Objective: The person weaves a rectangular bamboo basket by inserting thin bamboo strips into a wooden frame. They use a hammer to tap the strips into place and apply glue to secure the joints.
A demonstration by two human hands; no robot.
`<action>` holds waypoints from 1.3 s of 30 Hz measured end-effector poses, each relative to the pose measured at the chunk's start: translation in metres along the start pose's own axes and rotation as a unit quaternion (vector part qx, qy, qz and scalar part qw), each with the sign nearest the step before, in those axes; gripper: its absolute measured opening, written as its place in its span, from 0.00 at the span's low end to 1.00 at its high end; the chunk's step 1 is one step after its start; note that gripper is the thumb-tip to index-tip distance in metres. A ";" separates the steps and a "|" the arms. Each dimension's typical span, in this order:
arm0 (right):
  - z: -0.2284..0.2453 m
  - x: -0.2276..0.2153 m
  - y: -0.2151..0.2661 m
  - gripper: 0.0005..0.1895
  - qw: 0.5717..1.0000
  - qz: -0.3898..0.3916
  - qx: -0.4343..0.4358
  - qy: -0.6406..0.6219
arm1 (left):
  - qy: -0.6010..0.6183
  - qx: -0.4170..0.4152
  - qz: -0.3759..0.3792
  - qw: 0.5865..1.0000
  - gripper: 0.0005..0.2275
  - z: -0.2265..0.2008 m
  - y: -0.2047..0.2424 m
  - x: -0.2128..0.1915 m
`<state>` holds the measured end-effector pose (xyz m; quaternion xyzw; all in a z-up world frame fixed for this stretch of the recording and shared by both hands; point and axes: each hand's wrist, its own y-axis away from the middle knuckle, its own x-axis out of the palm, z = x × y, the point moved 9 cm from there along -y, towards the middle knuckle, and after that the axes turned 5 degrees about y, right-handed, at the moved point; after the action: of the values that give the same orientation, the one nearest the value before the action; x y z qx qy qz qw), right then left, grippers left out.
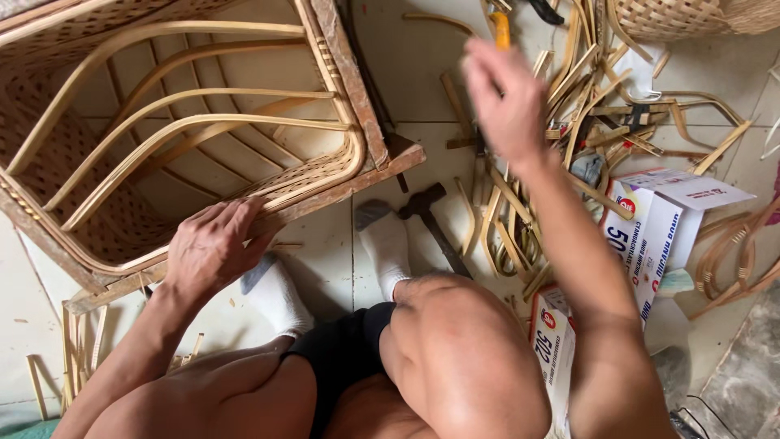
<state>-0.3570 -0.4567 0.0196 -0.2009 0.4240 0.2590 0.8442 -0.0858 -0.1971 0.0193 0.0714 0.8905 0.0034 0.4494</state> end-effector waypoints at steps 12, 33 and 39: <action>-0.121 0.137 -0.072 0.04 0.952 0.072 -0.177 0.238 | 0.011 -0.007 -0.021 1.000 0.14 0.002 0.003 0.002; 0.043 0.184 -0.092 0.11 0.977 -0.014 -0.021 -0.210 | 0.053 0.004 -0.012 0.999 0.19 0.015 0.007 0.007; 0.052 0.184 -0.079 0.14 0.968 -0.034 -0.015 -0.248 | 0.069 -0.002 -0.021 0.997 0.16 0.014 0.009 0.007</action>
<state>-0.1840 -0.4410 -0.0923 -0.1567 0.1903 0.2784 0.9283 -0.0774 -0.1881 0.0060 0.0508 0.9207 0.0009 0.3869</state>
